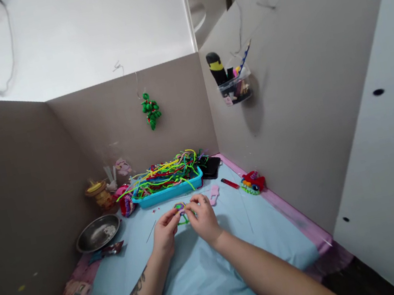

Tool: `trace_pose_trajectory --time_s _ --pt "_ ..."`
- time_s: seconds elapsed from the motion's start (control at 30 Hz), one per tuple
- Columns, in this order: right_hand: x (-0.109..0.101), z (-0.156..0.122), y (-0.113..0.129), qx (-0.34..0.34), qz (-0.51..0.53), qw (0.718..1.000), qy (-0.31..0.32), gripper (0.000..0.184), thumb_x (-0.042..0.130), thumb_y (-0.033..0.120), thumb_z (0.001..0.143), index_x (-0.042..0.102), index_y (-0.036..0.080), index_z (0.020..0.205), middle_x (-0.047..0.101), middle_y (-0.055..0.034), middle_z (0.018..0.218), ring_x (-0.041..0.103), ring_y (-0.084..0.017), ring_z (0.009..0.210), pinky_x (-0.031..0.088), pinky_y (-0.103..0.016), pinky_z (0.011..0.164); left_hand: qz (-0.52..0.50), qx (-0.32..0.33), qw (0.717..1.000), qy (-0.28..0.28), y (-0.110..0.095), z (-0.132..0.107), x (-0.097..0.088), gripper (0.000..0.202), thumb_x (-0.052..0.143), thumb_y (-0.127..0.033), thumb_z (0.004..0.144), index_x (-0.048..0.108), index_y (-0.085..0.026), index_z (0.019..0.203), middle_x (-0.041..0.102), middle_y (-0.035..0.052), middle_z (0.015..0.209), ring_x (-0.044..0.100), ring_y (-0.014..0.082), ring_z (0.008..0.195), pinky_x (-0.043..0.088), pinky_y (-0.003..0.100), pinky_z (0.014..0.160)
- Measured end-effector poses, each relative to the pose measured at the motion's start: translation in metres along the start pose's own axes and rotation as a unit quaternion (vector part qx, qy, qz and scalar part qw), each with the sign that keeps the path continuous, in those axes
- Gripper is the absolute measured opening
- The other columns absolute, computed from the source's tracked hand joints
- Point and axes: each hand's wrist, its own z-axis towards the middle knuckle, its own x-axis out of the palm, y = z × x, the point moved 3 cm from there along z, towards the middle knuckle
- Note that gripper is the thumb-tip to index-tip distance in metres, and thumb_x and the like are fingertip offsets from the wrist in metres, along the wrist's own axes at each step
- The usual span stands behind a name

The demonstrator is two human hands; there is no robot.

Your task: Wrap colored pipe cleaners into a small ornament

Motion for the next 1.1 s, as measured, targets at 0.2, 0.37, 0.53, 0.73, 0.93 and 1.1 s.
trace_pose_trajectory --time_s 0.2,0.37,0.53,0.73,0.93,1.1 --pt "-0.001 0.001 -0.007 0.048 0.063 0.997 -0.018 0.013 0.051 0.023 0.081 0.063 0.019 0.085 0.053 -0.0066 0.09 0.05 -0.019 0.086 0.041 -0.034 0.079 -0.1 -0.014 0.994 -0.035 -0.005 0.005 -0.005 0.039 0.079 -0.028 0.054 0.066 -0.014 0.089 0.061 -0.0019 0.065 0.032 0.0002 0.039 0.02 0.016 0.038" --pt "0.016 -0.002 -0.02 0.222 0.255 0.94 0.055 0.019 0.056 0.031 0.075 0.059 0.016 0.064 0.053 0.0001 0.062 0.048 -0.013 0.06 0.038 -0.025 0.057 -0.303 -0.059 0.951 -0.028 -0.004 0.012 -0.014 0.035 0.079 -0.019 0.054 0.061 -0.02 0.084 0.05 -0.0101 0.052 0.027 -0.0016 0.033 0.02 0.012 0.035" --pt "0.037 -0.012 -0.014 0.369 0.466 0.793 0.132 0.024 0.062 0.035 0.069 0.061 0.015 0.082 0.045 0.0075 0.043 0.033 -0.005 0.036 0.022 -0.018 0.037 -0.296 -0.092 0.95 0.03 0.002 0.005 -0.004 0.037 0.08 -0.015 0.052 0.06 -0.018 0.084 0.057 -0.0071 0.059 0.032 -0.0019 0.034 0.025 0.011 0.035" --pt "0.037 -0.011 -0.006 0.359 0.51 0.772 0.123 0.029 0.069 0.038 0.064 0.06 0.015 0.08 0.046 0.0073 0.046 0.033 -0.003 0.035 0.02 -0.016 0.033 -0.269 -0.118 0.955 0.041 0.008 -0.002 0.005 0.041 0.082 -0.018 0.05 0.06 -0.017 0.084 0.053 -0.0077 0.054 0.034 -0.002 0.035 0.026 0.011 0.036" --pt "0.038 -0.011 -0.011 0.322 0.478 0.813 0.085 0.032 0.07 0.04 0.065 0.059 0.016 0.084 0.053 0.0039 0.057 0.041 -0.005 0.041 0.027 -0.017 0.036 -0.282 -0.128 0.949 0.051 0.011 -0.001 0.004 0.042 0.081 -0.018 0.051 0.06 -0.017 0.086 0.049 -0.0095 0.051 0.033 -0.0019 0.035 0.025 0.01 0.035" --pt "0.038 -0.011 -0.009 0.294 0.473 0.825 0.094 0.031 0.069 0.039 0.067 0.058 0.017 0.086 0.052 0.0046 0.058 0.04 -0.005 0.043 0.029 -0.017 0.039 -0.289 -0.138 0.946 0.058 0.012 -0.001 0.005 0.042 0.081 -0.017 0.052 0.059 -0.017 0.088 0.052 -0.0085 0.055 0.034 -0.0025 0.035 0.025 0.009 0.035"
